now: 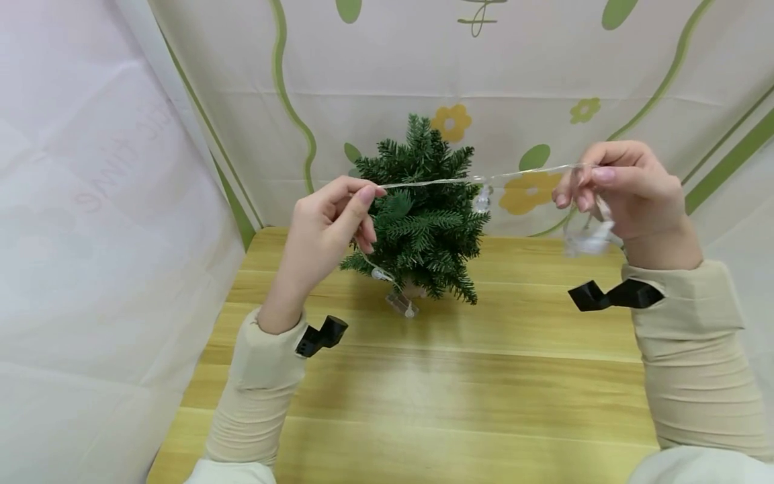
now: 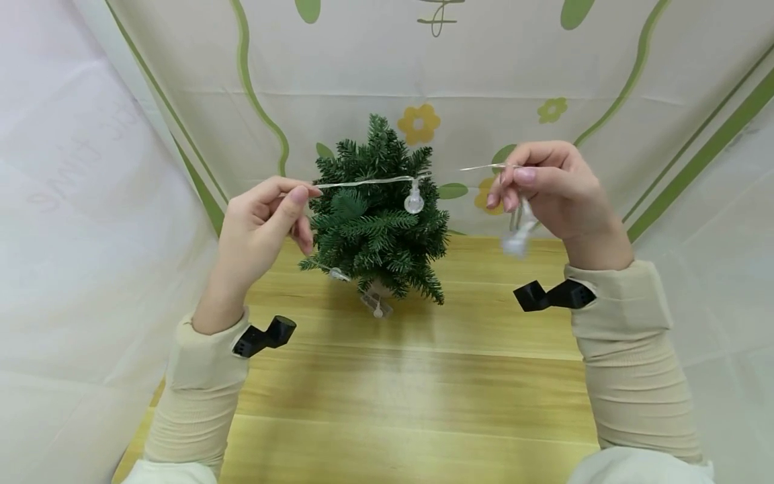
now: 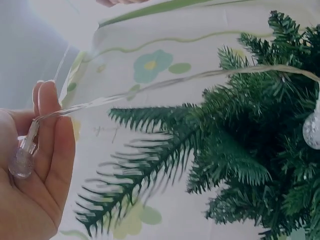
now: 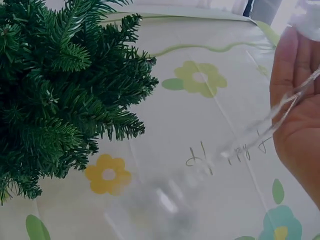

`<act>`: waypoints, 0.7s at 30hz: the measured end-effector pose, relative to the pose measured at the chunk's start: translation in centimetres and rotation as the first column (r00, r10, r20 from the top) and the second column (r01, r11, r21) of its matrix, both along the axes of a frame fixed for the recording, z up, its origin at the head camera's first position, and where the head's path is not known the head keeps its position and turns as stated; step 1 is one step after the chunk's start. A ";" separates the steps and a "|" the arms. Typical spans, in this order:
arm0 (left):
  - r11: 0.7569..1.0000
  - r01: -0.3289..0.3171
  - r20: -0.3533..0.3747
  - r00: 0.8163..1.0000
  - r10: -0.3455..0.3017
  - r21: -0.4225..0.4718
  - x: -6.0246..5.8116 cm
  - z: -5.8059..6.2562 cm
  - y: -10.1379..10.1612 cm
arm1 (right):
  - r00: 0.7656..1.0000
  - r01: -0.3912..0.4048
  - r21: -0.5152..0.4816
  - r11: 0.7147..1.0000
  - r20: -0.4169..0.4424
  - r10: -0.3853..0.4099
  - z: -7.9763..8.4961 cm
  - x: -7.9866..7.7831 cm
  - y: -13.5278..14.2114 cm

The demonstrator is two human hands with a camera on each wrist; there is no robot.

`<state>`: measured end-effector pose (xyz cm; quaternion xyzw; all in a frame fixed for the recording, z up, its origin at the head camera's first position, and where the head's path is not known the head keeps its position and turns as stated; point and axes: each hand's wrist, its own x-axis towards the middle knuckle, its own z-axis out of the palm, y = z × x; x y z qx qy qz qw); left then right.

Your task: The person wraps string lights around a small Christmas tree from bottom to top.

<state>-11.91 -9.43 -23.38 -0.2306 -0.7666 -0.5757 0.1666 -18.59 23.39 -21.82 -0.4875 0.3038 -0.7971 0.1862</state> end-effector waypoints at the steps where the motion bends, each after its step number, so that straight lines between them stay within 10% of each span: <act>1: 1.000 -0.013 0.016 1.000 0.012 0.017 -0.1 -0.1 -0.2 | 1.000 0.014 0.007 1.000 -0.005 -0.014 -0.2 -0.2 0.2; 21: 0.967 -0.174 0.069 0.984 0.163 0.188 -0.8 -1.0 -1.7 | 0.980 0.073 0.167 0.983 -0.195 -0.039 -1.3 -1.9 0.5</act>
